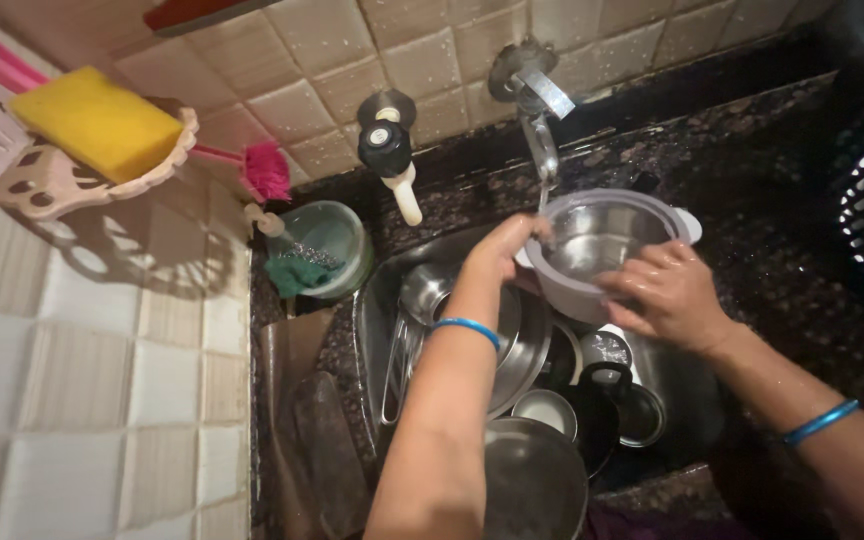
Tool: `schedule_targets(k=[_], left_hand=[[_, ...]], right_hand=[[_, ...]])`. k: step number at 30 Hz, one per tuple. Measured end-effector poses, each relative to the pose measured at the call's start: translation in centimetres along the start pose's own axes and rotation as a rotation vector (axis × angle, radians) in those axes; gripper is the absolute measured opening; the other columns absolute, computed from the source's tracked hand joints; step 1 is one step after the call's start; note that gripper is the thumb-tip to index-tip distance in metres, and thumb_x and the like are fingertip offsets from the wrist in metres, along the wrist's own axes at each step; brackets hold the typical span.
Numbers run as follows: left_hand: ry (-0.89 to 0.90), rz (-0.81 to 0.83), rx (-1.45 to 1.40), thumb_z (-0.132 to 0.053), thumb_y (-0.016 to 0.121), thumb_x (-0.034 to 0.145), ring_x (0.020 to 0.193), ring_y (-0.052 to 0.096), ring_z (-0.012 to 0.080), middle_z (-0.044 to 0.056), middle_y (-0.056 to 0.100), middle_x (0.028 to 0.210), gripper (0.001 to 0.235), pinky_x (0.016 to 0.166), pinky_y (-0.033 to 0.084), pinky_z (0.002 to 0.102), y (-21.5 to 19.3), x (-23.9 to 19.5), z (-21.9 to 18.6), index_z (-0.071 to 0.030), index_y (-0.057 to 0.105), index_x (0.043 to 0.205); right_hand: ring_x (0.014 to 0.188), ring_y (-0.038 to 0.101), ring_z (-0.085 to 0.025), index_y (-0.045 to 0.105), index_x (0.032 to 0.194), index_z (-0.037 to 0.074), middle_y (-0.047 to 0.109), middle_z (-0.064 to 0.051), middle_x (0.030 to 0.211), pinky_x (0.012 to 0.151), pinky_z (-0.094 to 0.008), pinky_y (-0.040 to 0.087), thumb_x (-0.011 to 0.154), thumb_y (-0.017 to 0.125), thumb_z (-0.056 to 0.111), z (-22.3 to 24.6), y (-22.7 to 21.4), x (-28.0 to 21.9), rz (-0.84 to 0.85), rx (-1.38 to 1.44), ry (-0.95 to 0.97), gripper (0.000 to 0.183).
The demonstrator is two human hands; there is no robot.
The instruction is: The person washes various dishes and kitchen utensils under a running faucet by hand, including pots, plates, cups, and a pair of tongs, then places them into a black plastic drying basket.
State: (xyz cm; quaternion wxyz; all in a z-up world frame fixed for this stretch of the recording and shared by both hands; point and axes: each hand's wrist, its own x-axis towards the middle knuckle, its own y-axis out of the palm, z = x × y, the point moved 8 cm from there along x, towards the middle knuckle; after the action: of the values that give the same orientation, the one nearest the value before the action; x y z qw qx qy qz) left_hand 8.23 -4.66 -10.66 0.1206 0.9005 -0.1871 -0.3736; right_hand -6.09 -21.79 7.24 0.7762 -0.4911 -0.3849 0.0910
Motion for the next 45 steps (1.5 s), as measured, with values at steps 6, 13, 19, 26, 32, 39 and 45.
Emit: schedule_targets(k=[6, 13, 19, 26, 32, 39, 45], left_hand=[[0.371, -0.168, -0.125, -0.047, 0.069, 0.095, 0.095, 0.074, 0.0292, 0.015, 0.074, 0.113, 0.055, 0.081, 0.058, 0.052, -2.2, -1.8, -0.9, -0.003, 0.066, 0.128], [0.567, -0.439, 0.010, -0.043, 0.062, 0.099, 0.117, 0.064, 0.0201, 0.010, 0.069, 0.132, 0.057, 0.097, 0.051, 0.035, -1.5, -9.0, -3.0, -0.005, 0.063, 0.141], [0.845, -0.460, 0.015, -0.028, 0.062, 0.100, 0.123, 0.065, 0.0239, 0.016, 0.067, 0.139, 0.048, 0.103, 0.051, 0.036, -2.3, -13.7, -2.6, -0.005, 0.064, 0.142], [-0.079, -0.309, -0.379, -0.040, 0.041, 0.104, 0.123, 0.054, 0.0430, 0.022, 0.050, 0.152, 0.059, 0.095, 0.041, 0.064, 0.2, -14.1, -0.3, -0.011, 0.045, 0.155], [0.502, -0.481, 0.334, -0.026, 0.053, 0.100, 0.130, 0.059, 0.0271, 0.019, 0.059, 0.146, 0.058, 0.107, 0.047, 0.037, -1.6, -11.1, -3.5, -0.001, 0.046, 0.151], [0.512, -0.073, -0.248, -0.028, 0.061, 0.103, 0.115, 0.064, 0.0232, 0.012, 0.066, 0.129, 0.046, 0.099, 0.054, 0.041, -1.3, -11.8, 1.0, -0.001, 0.059, 0.141], [0.123, 0.066, -0.144, -0.053, 0.061, 0.096, 0.113, 0.066, 0.0318, 0.015, 0.067, 0.130, 0.069, 0.094, 0.052, 0.061, 0.6, -15.1, 1.3, -0.005, 0.059, 0.145]], right_hand=[[0.106, 0.067, -0.030, 0.058, 0.136, 0.018, 0.071, -0.012, 0.121, 0.084, -0.049, 0.052, 0.076, 0.059, 0.017, 2.1, 4.7, 4.5, 0.475, 0.248, 0.043, 0.060], [0.087, 0.077, -0.036, 0.047, 0.152, 0.021, 0.079, -0.019, 0.096, 0.080, -0.050, 0.061, 0.086, 0.059, 0.023, -2.4, 6.6, 9.0, 0.591, -0.105, 0.662, 0.067], [0.088, 0.073, -0.042, 0.064, 0.138, 0.022, 0.075, -0.021, 0.102, 0.078, -0.051, 0.058, 0.089, 0.066, 0.029, -2.6, 1.4, 9.8, 0.289, -0.238, 0.653, 0.049], [0.102, 0.068, -0.043, 0.057, 0.143, -0.002, 0.069, -0.026, 0.117, 0.091, -0.049, 0.055, 0.097, 0.065, 0.012, -1.6, -6.3, 16.0, -0.198, 0.016, 0.196, 0.050], [0.099, 0.065, -0.050, 0.040, 0.157, -0.006, 0.066, -0.031, 0.112, 0.086, -0.053, 0.052, 0.093, 0.065, 0.009, 0.0, -4.2, 20.3, 0.021, -0.012, 0.155, 0.070], [0.118, 0.061, -0.043, 0.035, 0.156, -0.001, 0.062, -0.030, 0.133, 0.095, -0.049, 0.051, 0.087, 0.073, 0.027, 4.1, -5.3, 14.3, 0.164, 0.279, -0.065, 0.084], [0.117, 0.070, -0.021, 0.067, 0.138, 0.030, 0.078, -0.001, 0.120, 0.114, -0.045, 0.044, 0.078, 0.077, 0.050, 6.4, -1.7, 2.9, 0.852, 0.100, 0.128, 0.064]])
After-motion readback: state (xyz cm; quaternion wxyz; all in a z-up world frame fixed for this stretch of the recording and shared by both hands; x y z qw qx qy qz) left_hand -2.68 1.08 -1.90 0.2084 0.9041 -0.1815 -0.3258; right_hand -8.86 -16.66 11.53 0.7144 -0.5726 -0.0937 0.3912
